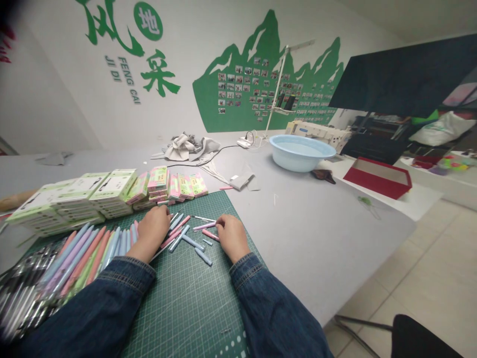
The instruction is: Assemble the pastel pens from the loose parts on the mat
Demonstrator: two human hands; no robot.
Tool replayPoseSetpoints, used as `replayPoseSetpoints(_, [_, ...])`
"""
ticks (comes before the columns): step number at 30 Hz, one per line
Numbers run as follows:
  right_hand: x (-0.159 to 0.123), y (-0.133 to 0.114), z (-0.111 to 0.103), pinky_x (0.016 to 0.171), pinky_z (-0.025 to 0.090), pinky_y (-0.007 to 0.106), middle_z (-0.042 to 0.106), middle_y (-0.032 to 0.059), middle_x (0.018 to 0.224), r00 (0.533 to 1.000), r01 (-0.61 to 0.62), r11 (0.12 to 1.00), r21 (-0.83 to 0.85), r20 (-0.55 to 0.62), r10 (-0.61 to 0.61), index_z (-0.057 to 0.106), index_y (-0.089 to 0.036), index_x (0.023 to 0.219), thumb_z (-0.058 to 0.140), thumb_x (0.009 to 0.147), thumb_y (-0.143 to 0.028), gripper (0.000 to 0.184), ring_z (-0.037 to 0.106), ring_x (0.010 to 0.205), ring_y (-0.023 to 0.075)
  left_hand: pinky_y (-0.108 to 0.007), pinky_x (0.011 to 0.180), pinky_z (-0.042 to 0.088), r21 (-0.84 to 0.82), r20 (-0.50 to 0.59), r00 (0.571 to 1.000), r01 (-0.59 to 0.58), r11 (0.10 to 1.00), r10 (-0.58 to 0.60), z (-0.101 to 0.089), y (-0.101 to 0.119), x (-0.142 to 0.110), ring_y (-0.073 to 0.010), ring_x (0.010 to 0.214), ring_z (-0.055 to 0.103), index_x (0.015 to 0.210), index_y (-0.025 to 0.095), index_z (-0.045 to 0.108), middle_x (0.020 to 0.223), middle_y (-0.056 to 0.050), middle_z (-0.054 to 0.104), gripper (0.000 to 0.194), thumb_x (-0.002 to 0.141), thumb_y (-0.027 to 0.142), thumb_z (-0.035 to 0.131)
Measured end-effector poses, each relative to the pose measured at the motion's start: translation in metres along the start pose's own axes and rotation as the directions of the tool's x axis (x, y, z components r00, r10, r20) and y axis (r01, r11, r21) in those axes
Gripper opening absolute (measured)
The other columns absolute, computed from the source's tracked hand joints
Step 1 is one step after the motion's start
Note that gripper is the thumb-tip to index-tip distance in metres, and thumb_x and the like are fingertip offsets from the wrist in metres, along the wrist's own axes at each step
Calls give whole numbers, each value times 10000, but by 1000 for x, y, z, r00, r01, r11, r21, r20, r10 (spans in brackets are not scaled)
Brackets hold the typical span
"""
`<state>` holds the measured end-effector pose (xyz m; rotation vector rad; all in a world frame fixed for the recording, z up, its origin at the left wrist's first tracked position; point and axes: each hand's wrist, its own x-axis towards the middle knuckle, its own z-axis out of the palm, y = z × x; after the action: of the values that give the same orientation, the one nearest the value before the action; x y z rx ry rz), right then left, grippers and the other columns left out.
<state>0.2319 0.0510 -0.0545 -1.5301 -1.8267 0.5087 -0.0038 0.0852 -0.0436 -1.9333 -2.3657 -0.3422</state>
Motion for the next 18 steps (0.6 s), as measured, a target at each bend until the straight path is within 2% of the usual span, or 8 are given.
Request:
replayPoseSetpoints(3, [-1,1,1,710,388,268,651,39,824,1000,10,1000,-19,-1,-10,658,-183,791,543,790,-131,127,562,781,163,-365,709,461,3,-8,1000,1,1000,-1,6,-3,0,-308,923,623,893,127,658,971,-184,661,270,844,276,439])
replayPoseSetpoints(6, [-1,1,2,752,396,278,646,50,870,999,48,997,-57,-7,-48,666,-181,855,549,806,-119,141,556,826,171,-389,698,458,4,-10,1000,21,1000,-21,2,-5,-2,-332,891,630,860,124,662,951,-195,667,267,831,288,453])
replayPoseSetpoints(8, [0,-1,4,791,393,285,643,56,926,991,132,987,-97,14,-131,670,-190,941,544,828,-115,186,542,878,177,-382,688,452,-44,-24,999,22,999,-23,-6,-4,-4,-326,874,634,865,140,660,936,-183,678,275,836,305,442])
replayPoseSetpoints(10, [3,-6,6,818,386,293,638,59,986,968,250,956,-151,70,-242,664,-209,1018,534,854,-126,225,517,924,184,-352,685,444,-171,-41,999,6,985,-13,-15,-4,-7,-294,850,639,889,170,655,904,-142,694,259,830,316,450])
replayPoseSetpoints(12, [7,-12,9,817,384,300,632,62,1016,932,355,910,-216,152,-328,658,-221,1046,530,873,-155,226,492,941,194,-313,696,435,-355,-55,998,-32,934,13,-24,-3,-12,-245,820,642,959,197,647,855,-80,705,249,809,310,484])
replayPoseSetpoints(15, [13,-25,16,793,391,300,625,69,956,889,442,841,-312,280,-363,661,-212,1009,541,872,-173,186,474,942,209,-273,688,419,-583,-59,996,-88,808,66,-34,-4,-21,-190,754,627,1090,230,629,776,-8,692,337,780,318,527])
replayPoseSetpoints(18, [14,-37,22,777,409,303,608,81,934,858,496,784,-372,346,-379,647,-187,984,587,830,-156,169,465,957,227,-259,615,403,-740,14,995,-57,670,100,-35,-5,-31,-166,655,575,1066,232,661,739,4,668,349,761,361,547])
